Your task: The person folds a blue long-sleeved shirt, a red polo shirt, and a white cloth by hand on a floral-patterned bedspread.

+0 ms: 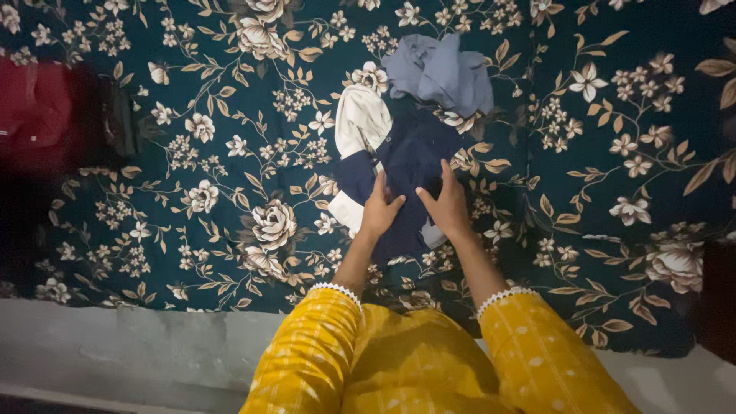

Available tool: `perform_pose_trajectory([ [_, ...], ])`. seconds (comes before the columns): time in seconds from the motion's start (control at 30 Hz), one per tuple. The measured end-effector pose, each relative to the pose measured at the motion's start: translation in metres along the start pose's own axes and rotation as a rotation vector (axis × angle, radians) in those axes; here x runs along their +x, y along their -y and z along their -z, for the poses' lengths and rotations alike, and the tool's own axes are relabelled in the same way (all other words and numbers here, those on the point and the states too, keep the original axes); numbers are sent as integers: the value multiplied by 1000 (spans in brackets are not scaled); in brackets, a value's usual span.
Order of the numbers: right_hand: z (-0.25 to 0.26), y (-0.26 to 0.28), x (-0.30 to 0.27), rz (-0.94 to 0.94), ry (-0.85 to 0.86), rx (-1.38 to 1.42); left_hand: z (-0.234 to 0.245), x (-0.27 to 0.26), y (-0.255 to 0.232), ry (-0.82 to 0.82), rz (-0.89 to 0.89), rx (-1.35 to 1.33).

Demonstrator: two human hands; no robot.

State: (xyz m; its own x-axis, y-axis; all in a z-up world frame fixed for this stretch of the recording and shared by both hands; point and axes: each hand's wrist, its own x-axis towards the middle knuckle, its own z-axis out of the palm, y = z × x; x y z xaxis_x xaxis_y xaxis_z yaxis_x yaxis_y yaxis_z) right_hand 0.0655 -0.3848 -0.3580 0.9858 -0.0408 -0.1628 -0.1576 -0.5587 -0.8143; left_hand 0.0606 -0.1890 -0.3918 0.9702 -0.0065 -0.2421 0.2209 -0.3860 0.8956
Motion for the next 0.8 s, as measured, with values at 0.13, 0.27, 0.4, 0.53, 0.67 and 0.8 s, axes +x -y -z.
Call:
perform_pose_trajectory([
  [0.13, -14, -19, 12, -154, -25, 112, 4, 3, 19, -30, 142, 163],
  [0.27, -21, -43, 23, -270, -34, 237, 17, -3, 12, -32, 120, 162],
  [0.4, -21, -48, 22, -79, -97, 237, 25, -7, -26, -36, 37, 50],
  [0.53, -25, 1, -28, 96, -92, 312, 21, -16, -30, 145, -212, 49],
  [0.67, -15, 70, -67, 245, 7, 414, 8, -12, -2, 282, -106, 5],
  [0.8, 27, 96, -69, 120, -15, 317, 7, -19, -25, 77, 208, -680],
])
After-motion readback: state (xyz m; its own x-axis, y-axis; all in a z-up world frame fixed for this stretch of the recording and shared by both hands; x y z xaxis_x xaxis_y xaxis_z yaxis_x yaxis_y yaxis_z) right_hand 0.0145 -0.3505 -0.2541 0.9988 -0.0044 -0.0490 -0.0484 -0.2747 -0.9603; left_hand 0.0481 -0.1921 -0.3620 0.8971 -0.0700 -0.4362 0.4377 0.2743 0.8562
